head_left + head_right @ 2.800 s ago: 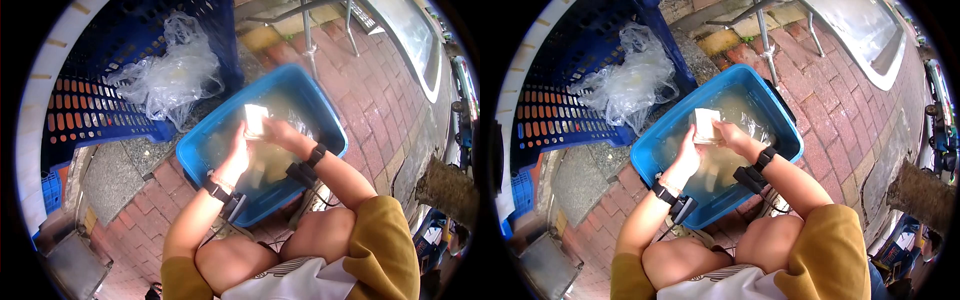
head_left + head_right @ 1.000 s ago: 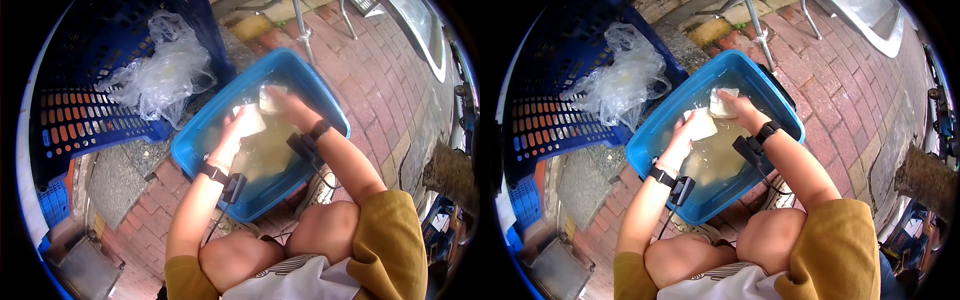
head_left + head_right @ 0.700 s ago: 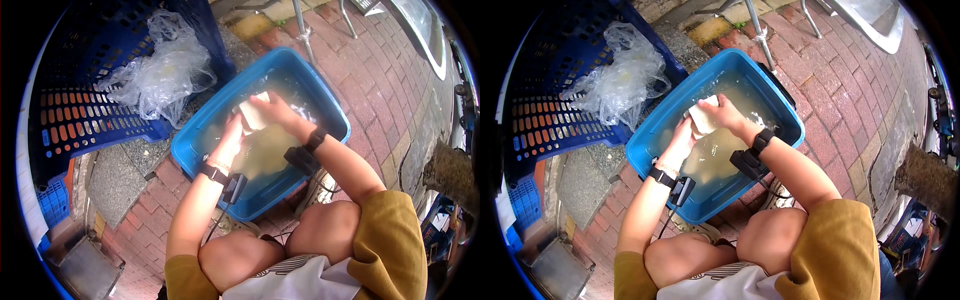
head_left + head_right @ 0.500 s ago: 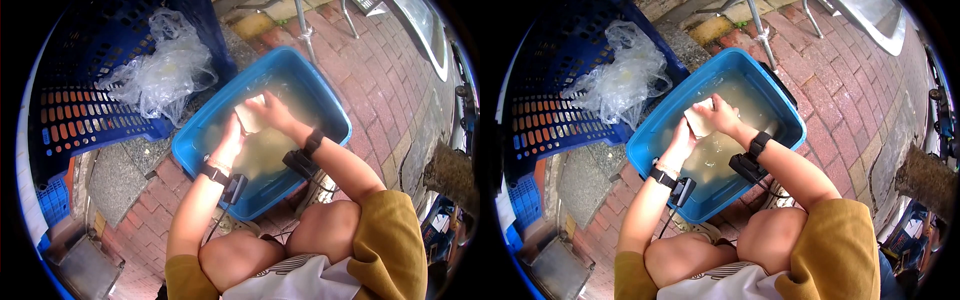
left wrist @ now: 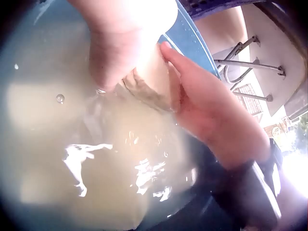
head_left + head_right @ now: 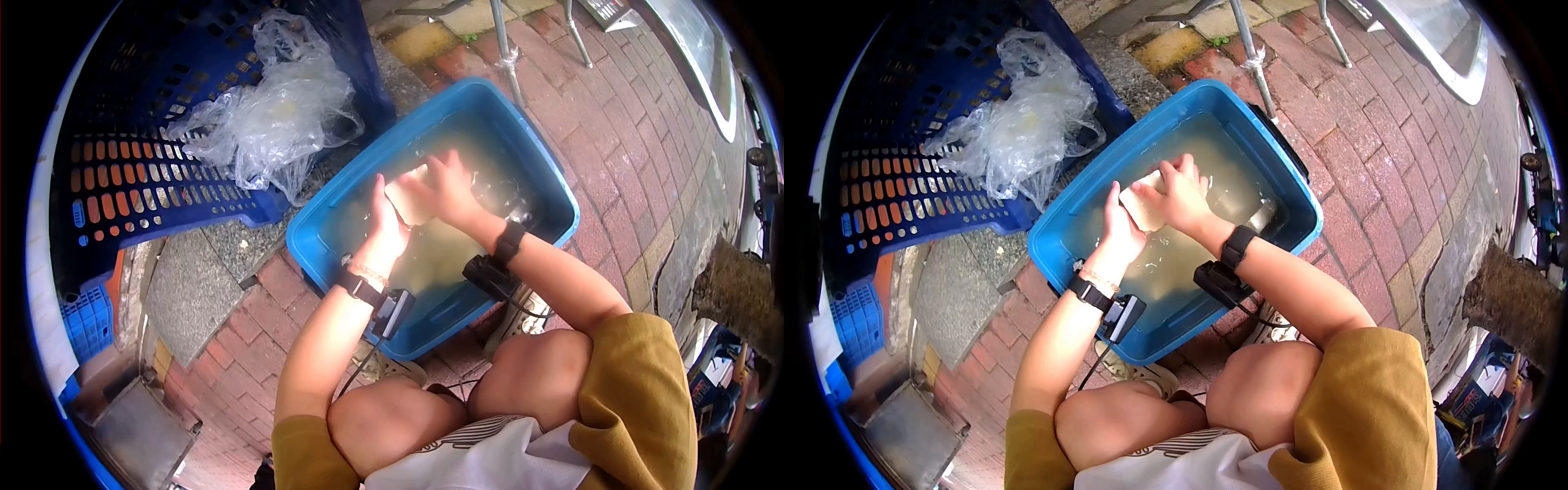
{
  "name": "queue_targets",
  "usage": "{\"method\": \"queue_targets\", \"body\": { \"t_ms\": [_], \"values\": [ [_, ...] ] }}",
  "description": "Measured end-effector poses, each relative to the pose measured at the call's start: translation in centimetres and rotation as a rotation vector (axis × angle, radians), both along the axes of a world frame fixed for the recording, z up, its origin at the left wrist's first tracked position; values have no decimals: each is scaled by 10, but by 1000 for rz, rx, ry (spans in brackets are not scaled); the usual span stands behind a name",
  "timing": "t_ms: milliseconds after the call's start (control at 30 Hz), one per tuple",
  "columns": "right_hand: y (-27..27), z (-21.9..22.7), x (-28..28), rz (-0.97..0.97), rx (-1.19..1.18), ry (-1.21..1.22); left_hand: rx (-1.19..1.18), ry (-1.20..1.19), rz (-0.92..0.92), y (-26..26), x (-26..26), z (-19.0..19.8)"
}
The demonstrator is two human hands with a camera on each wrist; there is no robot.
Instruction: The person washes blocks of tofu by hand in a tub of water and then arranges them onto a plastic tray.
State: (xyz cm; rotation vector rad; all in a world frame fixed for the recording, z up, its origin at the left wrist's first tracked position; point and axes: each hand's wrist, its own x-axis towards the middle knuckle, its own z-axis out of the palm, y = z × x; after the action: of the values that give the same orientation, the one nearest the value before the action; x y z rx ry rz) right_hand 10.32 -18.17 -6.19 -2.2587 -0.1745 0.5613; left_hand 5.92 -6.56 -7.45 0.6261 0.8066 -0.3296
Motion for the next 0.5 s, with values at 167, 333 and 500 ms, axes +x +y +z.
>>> {"method": "queue_targets", "body": {
  "t_ms": [167, 333, 500],
  "values": [
    [9, -14, -6, -75, 138, -14, 2, 56, -10, -2, -1, 0],
    [7, -16, -5, -113, 430, 296, -19, 89, -28, -1, -1, -1],
    [-7, -60, 2, -46, 590, 595, 145, -27, -248, 1, 1, -6]
  ]
}}
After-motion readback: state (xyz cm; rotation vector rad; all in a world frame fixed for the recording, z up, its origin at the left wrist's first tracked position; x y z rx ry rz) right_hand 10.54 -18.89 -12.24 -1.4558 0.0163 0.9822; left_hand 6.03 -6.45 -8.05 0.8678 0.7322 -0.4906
